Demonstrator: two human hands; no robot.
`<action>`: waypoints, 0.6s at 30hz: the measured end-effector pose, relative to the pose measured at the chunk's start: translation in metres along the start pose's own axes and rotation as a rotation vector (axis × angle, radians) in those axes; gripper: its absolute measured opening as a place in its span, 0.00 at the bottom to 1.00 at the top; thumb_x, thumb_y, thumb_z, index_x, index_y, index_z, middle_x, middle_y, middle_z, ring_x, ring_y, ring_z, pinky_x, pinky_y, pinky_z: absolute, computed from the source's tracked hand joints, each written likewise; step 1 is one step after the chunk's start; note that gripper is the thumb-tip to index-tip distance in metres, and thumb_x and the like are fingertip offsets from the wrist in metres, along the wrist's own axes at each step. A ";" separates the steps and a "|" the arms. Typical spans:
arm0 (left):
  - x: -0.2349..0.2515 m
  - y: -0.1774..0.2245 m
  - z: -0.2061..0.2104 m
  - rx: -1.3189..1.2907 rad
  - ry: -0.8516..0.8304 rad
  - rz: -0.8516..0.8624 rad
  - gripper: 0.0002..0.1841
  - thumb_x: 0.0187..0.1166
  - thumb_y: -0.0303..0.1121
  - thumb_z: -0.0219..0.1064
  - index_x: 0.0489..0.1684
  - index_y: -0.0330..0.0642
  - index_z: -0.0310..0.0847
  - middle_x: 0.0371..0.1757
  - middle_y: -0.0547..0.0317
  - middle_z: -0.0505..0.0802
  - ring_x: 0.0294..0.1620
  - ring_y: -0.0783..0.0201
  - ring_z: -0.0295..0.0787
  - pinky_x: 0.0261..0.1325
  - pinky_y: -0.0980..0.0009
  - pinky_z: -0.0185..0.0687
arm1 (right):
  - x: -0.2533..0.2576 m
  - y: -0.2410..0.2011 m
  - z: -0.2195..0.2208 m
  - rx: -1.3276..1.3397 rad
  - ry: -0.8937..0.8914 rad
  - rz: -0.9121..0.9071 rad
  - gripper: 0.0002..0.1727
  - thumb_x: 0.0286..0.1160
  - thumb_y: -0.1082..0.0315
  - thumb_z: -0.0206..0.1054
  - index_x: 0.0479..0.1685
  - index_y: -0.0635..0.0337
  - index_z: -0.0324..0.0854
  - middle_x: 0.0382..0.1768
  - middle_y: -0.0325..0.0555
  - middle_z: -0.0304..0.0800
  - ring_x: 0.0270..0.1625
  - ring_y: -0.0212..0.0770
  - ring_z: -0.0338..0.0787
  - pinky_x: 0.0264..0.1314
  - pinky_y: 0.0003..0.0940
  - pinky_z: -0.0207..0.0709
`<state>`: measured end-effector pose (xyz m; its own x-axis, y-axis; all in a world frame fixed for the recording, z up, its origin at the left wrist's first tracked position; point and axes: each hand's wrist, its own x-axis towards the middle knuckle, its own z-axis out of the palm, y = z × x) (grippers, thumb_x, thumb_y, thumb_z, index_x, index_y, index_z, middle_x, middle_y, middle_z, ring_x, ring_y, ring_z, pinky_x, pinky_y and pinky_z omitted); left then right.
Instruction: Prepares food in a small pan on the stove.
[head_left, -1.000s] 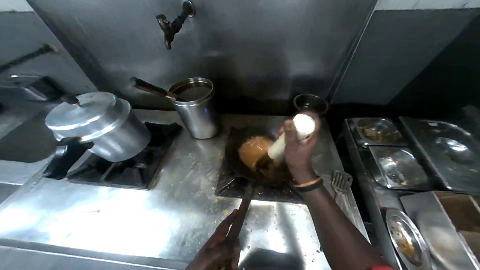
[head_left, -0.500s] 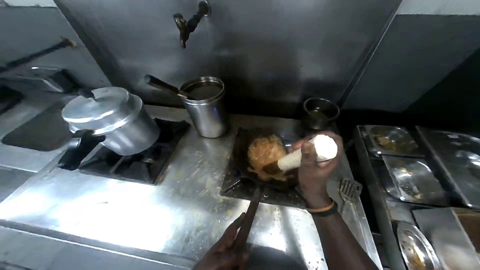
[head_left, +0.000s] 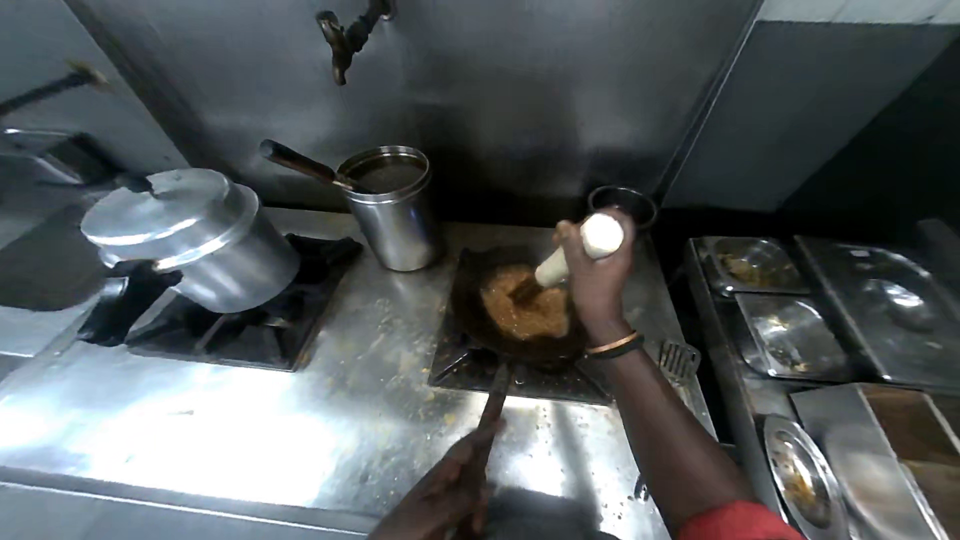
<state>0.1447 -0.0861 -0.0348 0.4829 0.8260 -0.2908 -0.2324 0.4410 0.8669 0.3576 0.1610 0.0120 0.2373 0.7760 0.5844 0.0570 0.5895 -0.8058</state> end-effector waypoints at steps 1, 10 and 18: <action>-0.001 0.004 0.004 0.045 -0.019 0.021 0.26 0.85 0.36 0.61 0.84 0.51 0.69 0.39 0.60 0.85 0.24 0.71 0.76 0.24 0.76 0.76 | 0.009 -0.012 0.000 0.026 0.021 -0.023 0.31 0.70 0.63 0.80 0.67 0.67 0.69 0.45 0.49 0.91 0.45 0.40 0.94 0.51 0.39 0.93; 0.005 0.030 0.018 0.003 -0.269 0.124 0.07 0.89 0.35 0.58 0.55 0.47 0.78 0.33 0.64 0.82 0.25 0.74 0.75 0.25 0.80 0.71 | 0.008 -0.036 -0.008 0.235 -0.129 -0.153 0.30 0.78 0.48 0.72 0.69 0.55 0.68 0.45 0.37 0.86 0.32 0.34 0.90 0.31 0.36 0.93; -0.003 0.021 -0.001 -0.043 -0.218 0.126 0.07 0.87 0.35 0.61 0.54 0.49 0.81 0.39 0.64 0.85 0.28 0.75 0.76 0.27 0.80 0.73 | -0.004 -0.016 -0.002 0.162 -0.169 -0.095 0.29 0.76 0.47 0.74 0.65 0.55 0.72 0.41 0.38 0.88 0.34 0.35 0.91 0.35 0.37 0.93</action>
<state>0.1379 -0.0790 -0.0158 0.6175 0.7822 -0.0828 -0.3359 0.3574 0.8714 0.3575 0.1479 0.0220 0.0723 0.7341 0.6752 -0.0883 0.6790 -0.7288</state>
